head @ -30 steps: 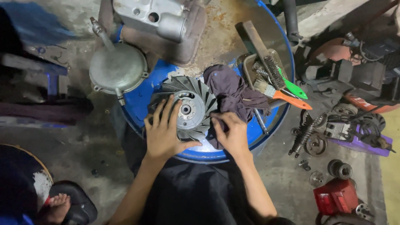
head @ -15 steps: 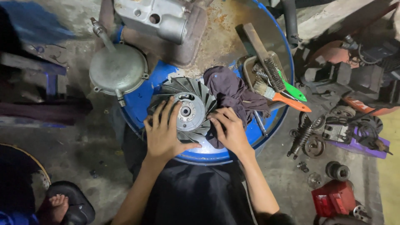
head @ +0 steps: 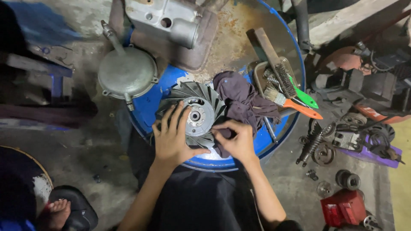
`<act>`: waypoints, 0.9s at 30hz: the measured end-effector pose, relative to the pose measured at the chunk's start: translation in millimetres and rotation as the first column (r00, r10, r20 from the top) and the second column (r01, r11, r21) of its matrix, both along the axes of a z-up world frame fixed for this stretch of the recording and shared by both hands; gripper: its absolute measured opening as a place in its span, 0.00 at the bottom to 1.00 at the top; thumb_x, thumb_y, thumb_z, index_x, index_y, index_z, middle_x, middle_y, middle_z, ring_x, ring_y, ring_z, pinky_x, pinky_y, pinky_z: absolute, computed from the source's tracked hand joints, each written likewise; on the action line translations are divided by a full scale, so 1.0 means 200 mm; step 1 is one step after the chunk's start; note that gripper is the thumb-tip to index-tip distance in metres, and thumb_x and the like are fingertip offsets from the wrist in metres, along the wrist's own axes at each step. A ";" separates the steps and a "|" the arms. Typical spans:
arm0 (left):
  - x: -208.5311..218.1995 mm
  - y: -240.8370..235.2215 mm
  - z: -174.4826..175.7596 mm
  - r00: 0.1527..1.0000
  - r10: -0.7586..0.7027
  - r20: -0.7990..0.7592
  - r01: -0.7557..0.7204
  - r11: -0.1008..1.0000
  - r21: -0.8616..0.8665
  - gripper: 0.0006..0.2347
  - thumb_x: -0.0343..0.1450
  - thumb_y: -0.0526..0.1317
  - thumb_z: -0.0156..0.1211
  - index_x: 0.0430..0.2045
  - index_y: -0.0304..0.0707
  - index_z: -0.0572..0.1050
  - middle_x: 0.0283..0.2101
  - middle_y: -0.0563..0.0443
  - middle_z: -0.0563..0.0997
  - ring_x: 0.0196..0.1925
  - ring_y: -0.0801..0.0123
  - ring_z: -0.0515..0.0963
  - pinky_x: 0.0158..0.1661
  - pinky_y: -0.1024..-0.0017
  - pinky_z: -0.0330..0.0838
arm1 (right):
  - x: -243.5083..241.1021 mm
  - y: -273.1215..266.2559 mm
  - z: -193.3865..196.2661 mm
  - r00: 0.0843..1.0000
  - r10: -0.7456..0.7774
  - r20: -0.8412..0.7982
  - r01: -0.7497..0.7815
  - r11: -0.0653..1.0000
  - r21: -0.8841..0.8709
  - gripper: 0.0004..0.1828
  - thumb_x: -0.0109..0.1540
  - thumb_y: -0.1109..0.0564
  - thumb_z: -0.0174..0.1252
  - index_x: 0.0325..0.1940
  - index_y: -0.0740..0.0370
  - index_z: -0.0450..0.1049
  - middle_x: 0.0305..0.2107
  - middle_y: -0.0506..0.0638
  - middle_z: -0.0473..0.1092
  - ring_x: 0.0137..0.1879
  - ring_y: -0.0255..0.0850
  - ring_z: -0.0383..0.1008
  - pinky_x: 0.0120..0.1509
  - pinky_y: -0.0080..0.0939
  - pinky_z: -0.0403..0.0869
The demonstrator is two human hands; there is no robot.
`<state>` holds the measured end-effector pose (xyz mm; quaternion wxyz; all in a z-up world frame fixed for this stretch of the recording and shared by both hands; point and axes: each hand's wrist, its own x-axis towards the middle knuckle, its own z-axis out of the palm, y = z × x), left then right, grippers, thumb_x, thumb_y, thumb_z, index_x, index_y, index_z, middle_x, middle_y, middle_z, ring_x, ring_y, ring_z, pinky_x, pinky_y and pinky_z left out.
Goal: Cleaning and inspecting a motorcycle flywheel and cooling fan assembly using a cloth on a workshop barrel.
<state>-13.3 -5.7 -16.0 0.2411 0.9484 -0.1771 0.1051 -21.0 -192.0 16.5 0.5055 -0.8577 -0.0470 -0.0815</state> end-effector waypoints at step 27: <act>-0.01 0.00 0.04 0.998 0.040 -0.046 -0.037 0.997 0.066 0.52 0.38 0.71 0.62 0.57 0.47 0.60 0.64 0.52 0.59 0.65 0.61 0.58 0.46 0.50 0.59 | 0.03 -0.17 -0.05 0.839 -0.251 -0.482 0.088 0.938 -0.335 0.18 0.41 0.60 0.68 0.32 0.57 0.71 0.22 0.52 0.75 0.34 0.47 0.77 0.41 0.42 0.73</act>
